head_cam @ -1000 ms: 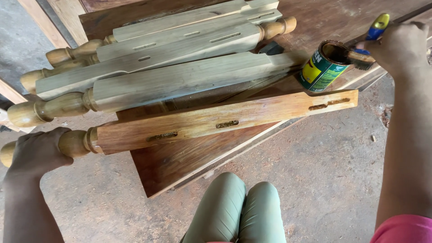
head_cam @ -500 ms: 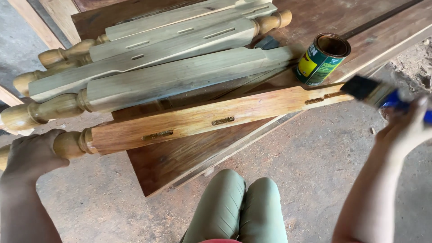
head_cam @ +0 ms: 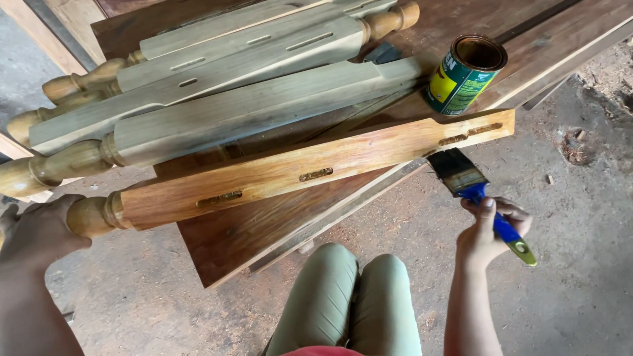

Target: Applying varnish or wood stain to turned wooden furniture legs using a paintbrush.

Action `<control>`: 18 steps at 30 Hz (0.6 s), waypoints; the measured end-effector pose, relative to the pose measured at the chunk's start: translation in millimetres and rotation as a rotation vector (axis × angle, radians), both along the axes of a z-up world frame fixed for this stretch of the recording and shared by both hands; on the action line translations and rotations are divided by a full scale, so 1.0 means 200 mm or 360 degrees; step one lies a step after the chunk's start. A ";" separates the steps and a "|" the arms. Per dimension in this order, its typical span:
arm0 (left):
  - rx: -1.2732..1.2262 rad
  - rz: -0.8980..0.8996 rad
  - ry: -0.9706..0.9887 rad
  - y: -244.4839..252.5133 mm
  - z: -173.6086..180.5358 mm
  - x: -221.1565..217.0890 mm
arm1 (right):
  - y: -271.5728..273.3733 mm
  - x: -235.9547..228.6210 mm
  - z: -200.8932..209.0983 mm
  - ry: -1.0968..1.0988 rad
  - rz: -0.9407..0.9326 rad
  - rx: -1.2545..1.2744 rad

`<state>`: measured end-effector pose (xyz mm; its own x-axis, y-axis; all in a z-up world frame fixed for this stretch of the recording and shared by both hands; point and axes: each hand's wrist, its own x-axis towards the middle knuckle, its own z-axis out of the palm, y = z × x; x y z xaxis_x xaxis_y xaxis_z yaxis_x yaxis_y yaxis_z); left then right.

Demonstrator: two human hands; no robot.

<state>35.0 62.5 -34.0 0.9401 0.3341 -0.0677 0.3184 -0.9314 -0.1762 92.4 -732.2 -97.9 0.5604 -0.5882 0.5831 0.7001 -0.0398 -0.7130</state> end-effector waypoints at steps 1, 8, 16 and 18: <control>0.0000 -0.0032 -0.0041 0.01 -0.01 0.00 | 0.02 0.00 -0.01 0.0013 0.0005 -0.0010; -0.0122 -0.0035 -0.0060 0.02 0.00 0.00 | -0.01 0.03 -0.04 0.0017 0.0028 -0.0021; -0.0132 -0.0085 -0.0146 0.00 0.00 -0.03 | -0.09 0.07 0.03 0.0011 -0.0011 -0.0050; -0.0115 -0.0060 -0.0127 0.02 -0.04 -0.02 | -0.12 0.10 0.04 0.0020 -0.0051 -0.0076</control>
